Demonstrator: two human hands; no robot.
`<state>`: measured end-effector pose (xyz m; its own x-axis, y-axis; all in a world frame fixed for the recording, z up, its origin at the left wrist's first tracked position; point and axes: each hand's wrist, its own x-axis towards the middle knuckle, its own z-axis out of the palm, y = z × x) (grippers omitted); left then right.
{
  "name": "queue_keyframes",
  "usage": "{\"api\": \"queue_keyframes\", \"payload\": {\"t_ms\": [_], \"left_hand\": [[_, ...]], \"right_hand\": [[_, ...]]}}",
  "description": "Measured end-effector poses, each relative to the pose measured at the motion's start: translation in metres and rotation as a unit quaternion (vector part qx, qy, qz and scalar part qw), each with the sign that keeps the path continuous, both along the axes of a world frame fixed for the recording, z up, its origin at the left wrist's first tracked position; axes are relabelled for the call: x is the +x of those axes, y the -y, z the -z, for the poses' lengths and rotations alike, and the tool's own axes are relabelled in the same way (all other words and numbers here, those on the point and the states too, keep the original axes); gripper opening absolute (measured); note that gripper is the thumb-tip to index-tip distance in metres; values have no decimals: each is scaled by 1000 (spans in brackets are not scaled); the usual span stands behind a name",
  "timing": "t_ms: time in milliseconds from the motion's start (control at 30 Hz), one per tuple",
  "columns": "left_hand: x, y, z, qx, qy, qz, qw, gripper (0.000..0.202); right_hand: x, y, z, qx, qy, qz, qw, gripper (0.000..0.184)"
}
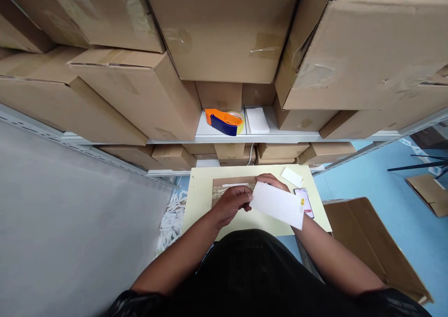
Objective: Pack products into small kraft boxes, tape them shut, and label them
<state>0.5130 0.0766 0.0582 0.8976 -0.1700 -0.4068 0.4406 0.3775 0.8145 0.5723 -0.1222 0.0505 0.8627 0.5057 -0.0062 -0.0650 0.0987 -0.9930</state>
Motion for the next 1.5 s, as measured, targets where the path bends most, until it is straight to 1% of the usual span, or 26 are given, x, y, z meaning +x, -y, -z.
{"api": "queue_keyframes", "payload": {"t_ms": [67,133,200,233,300,367,433,567,633,767,1000,1133,1233,1300,1367,1400,1433,1467,1500], "left_hand": [[2,1,-1,28,23,-50,998,21],[4,2,-3,64,47,-93,993,21],[4,2,-6,93,64,-111,987,21],[3,3,-7,103,68,-110,986,21],[2,3,-7,110,75,-94,987,21],[1,2,-6,105,85,-78,988,20],[2,0,-5,92,96,-83,988,19],[8,-10,-7,79,104,-121,984,17],[9,-14,-9,87,106,-126,983,15],[9,-18,-11,100,109,-119,982,16],[10,-20,-7,95,116,-101,984,17],[11,-21,-6,105,114,-91,984,20],[11,-18,-5,111,113,-91,983,22],[11,-15,-3,112,117,-98,982,21],[11,-14,0,112,125,-111,979,20],[11,-15,2,114,130,-120,978,19],[11,-15,4,119,133,-128,975,17],[12,-16,6,128,135,-136,973,16],[12,-17,8,140,135,-141,971,14]], "right_hand": [[-6,-4,7,-15,-44,8,999,54],[-15,-8,13,-27,-65,-13,997,51],[-23,-13,16,-19,-66,-26,997,47],[-26,-16,17,-4,-70,-8,998,45],[-27,-24,16,27,-89,66,993,42],[-25,-31,12,47,-118,138,982,37],[-22,-35,6,54,-149,165,973,36],[-20,-37,-2,61,-193,145,968,36],[-21,-36,-3,58,-199,142,968,33],[-22,-37,-1,48,-205,149,966,29],[-20,-36,-1,36,-220,146,964,29],[-17,-35,0,38,-243,142,959,28],[-16,-37,4,46,-283,118,951,29],[-16,-40,9,43,-327,79,941,30],[-16,-40,18,18,-371,42,927,35],[-16,-40,22,-6,-381,44,923,38],[-16,-38,27,-37,-373,67,925,41],[-16,-35,30,-69,-341,107,931,42],[-17,-32,33,-97,-286,152,941,42]]}}
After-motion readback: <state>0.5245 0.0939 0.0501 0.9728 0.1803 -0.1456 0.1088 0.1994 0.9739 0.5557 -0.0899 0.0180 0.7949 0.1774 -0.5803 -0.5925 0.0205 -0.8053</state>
